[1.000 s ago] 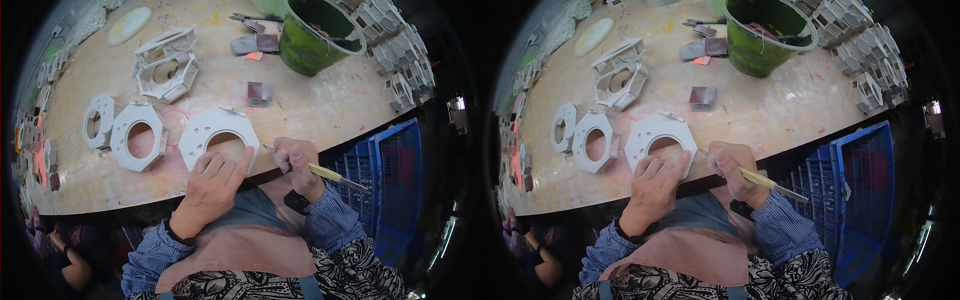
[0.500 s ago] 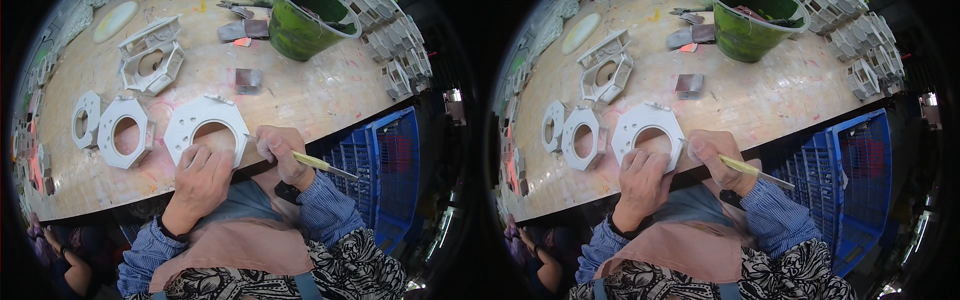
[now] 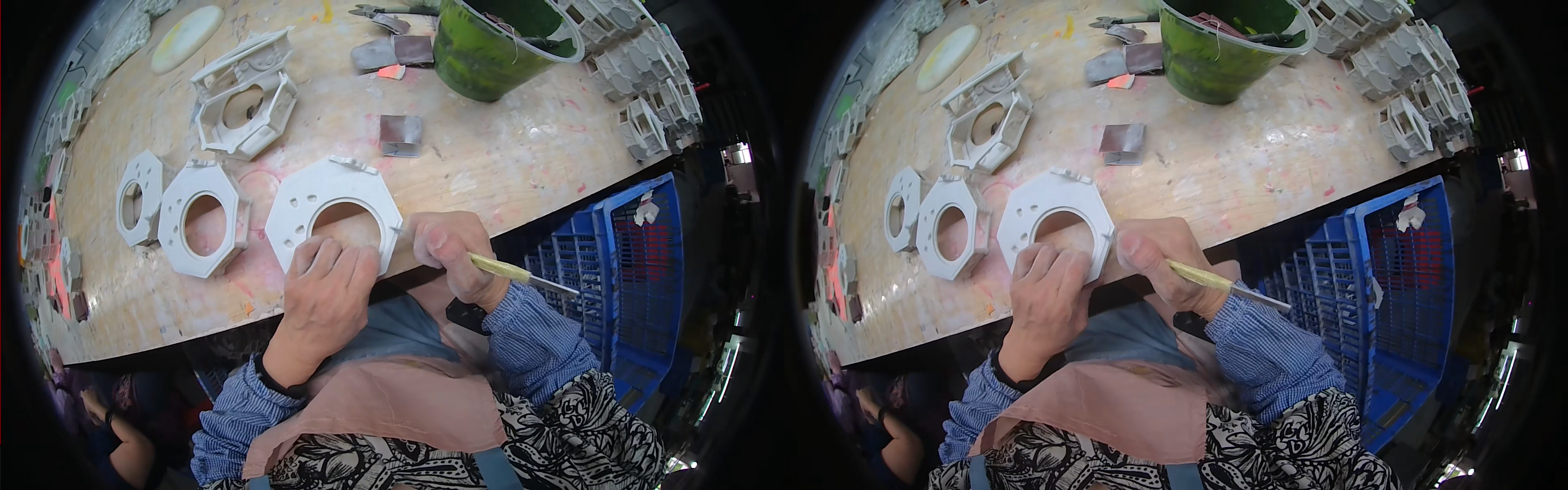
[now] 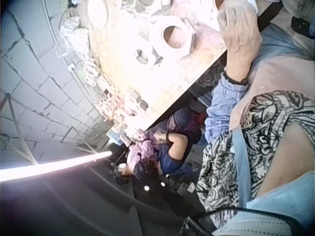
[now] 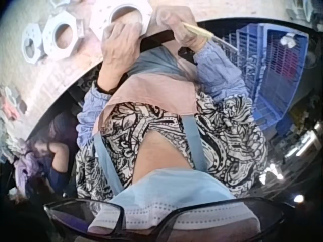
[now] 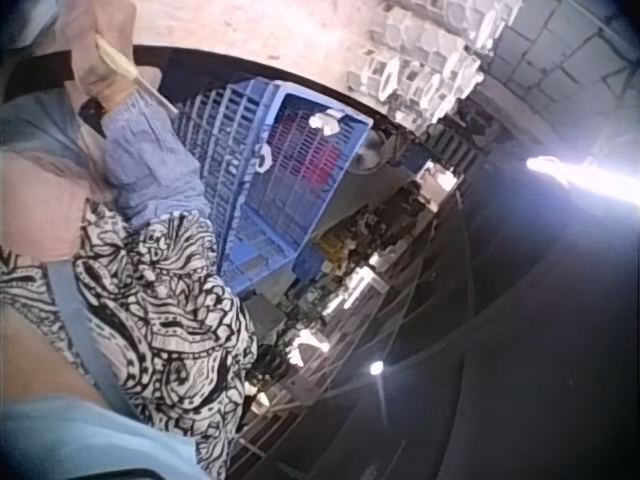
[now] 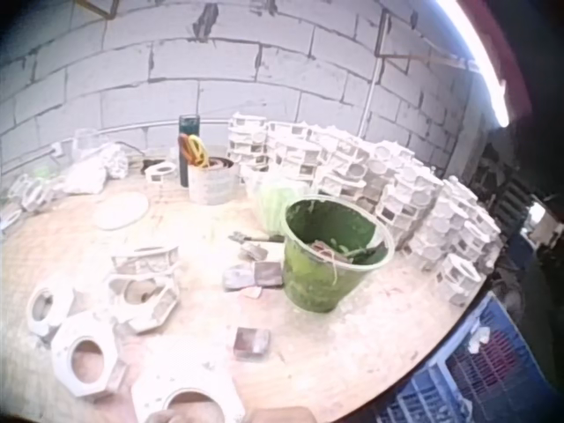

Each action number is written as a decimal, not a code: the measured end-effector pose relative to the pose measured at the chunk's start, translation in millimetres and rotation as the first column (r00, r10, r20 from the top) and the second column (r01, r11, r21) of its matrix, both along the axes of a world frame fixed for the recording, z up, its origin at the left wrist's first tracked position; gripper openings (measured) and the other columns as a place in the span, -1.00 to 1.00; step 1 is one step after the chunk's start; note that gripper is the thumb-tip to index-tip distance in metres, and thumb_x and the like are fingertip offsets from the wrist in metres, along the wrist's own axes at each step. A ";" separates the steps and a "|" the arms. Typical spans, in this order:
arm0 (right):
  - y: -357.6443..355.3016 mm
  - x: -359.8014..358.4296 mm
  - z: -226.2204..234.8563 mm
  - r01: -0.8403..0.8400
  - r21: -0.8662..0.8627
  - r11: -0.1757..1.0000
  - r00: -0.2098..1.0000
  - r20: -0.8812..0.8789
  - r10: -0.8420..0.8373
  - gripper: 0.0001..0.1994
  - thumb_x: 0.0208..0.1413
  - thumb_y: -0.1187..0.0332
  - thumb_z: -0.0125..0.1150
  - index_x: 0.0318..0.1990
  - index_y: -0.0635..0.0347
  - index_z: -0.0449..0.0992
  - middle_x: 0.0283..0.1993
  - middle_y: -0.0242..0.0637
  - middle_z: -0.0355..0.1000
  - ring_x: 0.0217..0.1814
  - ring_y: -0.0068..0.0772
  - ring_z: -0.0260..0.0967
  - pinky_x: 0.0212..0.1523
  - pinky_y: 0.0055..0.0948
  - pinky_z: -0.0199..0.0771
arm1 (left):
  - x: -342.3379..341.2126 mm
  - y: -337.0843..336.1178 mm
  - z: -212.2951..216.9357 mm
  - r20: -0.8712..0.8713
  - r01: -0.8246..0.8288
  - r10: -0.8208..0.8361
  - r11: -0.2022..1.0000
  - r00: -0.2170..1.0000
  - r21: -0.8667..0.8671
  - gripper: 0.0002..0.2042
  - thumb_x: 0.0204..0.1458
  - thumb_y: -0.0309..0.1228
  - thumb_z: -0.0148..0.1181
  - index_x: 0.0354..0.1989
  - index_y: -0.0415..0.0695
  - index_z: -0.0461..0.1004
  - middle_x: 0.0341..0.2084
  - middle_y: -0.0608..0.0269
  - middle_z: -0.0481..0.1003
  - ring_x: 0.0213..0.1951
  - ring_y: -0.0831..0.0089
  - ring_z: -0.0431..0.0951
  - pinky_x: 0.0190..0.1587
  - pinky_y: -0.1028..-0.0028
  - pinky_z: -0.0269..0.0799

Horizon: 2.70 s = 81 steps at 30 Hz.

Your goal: The recorder uses a scraping tool and sandpaper to finish and smooth white octagonal plastic components.

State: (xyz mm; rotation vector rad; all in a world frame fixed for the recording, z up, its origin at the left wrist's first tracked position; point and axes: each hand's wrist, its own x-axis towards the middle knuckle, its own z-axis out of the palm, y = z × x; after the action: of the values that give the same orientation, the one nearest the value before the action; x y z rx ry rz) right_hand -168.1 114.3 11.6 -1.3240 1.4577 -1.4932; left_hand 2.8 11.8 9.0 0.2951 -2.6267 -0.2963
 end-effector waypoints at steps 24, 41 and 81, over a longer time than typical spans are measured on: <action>-1.5 4.9 -12.3 0.050 -0.121 0.991 0.997 -0.046 -0.056 -0.54 0.33 0.17 -0.20 -0.62 0.23 0.20 -0.60 -0.32 0.09 -0.59 -0.39 0.02 -0.51 -0.38 0.06 | -0.3 0.3 1.4 0.025 0.025 -0.025 1.000 0.999 -0.003 -0.76 -0.17 -0.53 0.11 -0.26 -0.21 0.42 -0.50 0.20 0.37 -0.37 0.24 0.42 -0.14 0.28 0.35; -1.9 2.4 -2.4 0.042 -0.008 0.999 0.999 -0.021 -0.042 -0.50 0.34 0.11 -0.22 -0.63 0.23 0.19 -0.61 -0.32 0.10 -0.55 -0.40 0.02 -0.48 -0.40 0.06 | 0.2 -0.5 2.6 0.013 0.007 -0.007 1.000 1.000 -0.013 -0.79 -0.16 -0.53 0.12 -0.27 -0.19 0.41 -0.49 0.21 0.37 -0.37 0.25 0.42 -0.15 0.29 0.34; 1.0 10.6 -2.5 0.091 -0.028 0.995 0.991 0.101 -0.088 -0.52 0.36 0.16 -0.26 -0.62 0.21 0.23 -0.60 -0.36 0.11 -0.53 -0.48 -0.02 -0.45 -0.46 0.02 | -1.3 0.6 3.0 0.025 0.004 -0.004 1.000 1.000 -0.005 -0.77 -0.15 -0.48 0.20 -0.27 -0.18 0.41 -0.50 0.20 0.38 -0.35 0.23 0.42 -0.14 0.26 0.33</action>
State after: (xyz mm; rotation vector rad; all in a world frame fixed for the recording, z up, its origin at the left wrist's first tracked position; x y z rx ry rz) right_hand -157.5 115.3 9.0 -1.1994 1.4516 -1.6230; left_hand 1.5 12.3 12.0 0.2939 -2.6526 -0.2889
